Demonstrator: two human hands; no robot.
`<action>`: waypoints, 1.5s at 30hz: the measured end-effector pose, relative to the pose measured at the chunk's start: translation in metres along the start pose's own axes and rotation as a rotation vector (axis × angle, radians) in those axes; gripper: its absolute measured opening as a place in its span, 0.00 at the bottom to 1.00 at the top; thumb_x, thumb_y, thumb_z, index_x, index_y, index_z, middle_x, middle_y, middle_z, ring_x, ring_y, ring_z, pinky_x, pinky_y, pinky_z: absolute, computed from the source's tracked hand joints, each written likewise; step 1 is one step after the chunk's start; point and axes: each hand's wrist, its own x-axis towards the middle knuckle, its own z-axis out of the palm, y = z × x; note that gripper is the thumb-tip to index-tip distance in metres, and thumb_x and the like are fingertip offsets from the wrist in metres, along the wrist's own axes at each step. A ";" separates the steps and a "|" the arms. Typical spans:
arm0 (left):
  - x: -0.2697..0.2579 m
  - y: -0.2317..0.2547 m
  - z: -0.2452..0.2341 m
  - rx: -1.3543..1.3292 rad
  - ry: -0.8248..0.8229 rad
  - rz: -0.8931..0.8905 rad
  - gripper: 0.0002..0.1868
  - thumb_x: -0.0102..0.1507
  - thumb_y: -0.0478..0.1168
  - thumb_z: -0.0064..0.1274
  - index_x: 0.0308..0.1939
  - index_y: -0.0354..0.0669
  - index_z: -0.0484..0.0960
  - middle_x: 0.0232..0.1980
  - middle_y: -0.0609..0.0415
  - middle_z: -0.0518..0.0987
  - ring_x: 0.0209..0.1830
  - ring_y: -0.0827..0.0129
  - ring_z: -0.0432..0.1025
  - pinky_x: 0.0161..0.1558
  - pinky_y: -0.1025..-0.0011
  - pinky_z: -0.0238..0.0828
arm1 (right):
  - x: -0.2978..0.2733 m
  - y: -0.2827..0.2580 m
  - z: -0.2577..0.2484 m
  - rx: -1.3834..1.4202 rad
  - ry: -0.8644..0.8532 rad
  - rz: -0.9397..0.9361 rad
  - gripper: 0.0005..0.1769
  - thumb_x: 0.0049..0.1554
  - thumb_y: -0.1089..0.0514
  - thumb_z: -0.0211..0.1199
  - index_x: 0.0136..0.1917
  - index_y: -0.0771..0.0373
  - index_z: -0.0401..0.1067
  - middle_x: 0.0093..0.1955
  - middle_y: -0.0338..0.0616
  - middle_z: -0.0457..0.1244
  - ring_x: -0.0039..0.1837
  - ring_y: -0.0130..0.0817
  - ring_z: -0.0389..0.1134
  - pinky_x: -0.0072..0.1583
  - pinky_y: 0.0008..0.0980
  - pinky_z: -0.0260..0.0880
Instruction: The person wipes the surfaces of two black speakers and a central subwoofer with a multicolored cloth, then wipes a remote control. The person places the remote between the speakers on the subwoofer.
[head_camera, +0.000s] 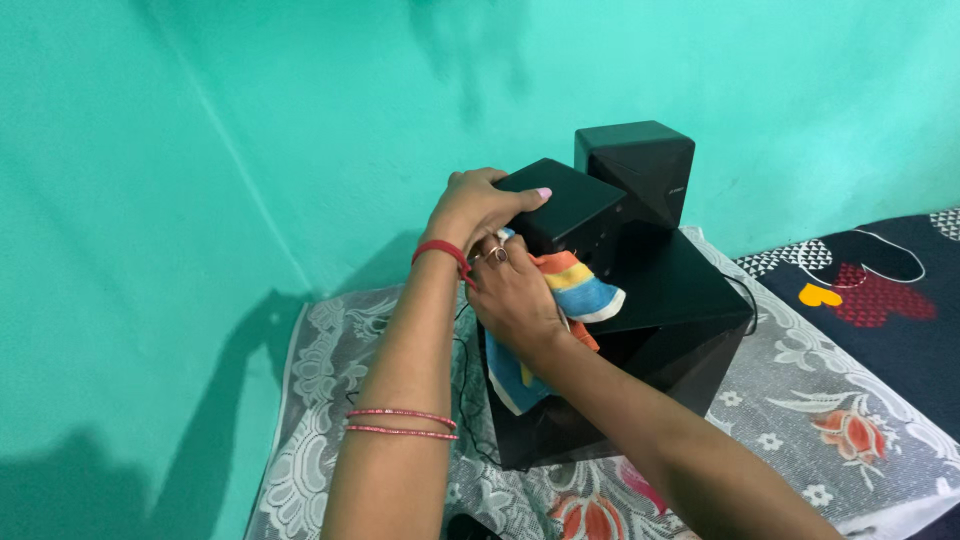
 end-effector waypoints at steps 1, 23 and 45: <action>0.001 -0.001 0.001 0.000 -0.006 -0.013 0.51 0.43 0.63 0.70 0.59 0.27 0.78 0.52 0.29 0.80 0.48 0.50 0.81 0.48 0.62 0.80 | 0.000 -0.002 0.003 0.011 0.020 0.006 0.15 0.54 0.53 0.58 0.47 0.62 0.81 0.52 0.50 0.67 0.64 0.47 0.62 0.63 0.47 0.60; -0.073 0.008 0.060 -0.347 0.395 0.219 0.69 0.49 0.68 0.68 0.81 0.41 0.47 0.79 0.29 0.41 0.80 0.38 0.42 0.73 0.50 0.50 | -0.112 0.105 -0.049 0.821 0.570 0.431 0.16 0.52 0.67 0.71 0.54 0.67 0.74 0.58 0.50 0.64 0.59 0.48 0.68 0.59 0.41 0.71; -0.063 0.004 0.035 -0.275 0.143 0.185 0.54 0.45 0.62 0.71 0.68 0.49 0.63 0.65 0.41 0.58 0.67 0.49 0.59 0.65 0.57 0.66 | -0.089 0.071 -0.023 0.441 0.250 0.294 0.20 0.43 0.68 0.66 0.52 0.67 0.76 0.53 0.47 0.63 0.56 0.45 0.66 0.53 0.42 0.71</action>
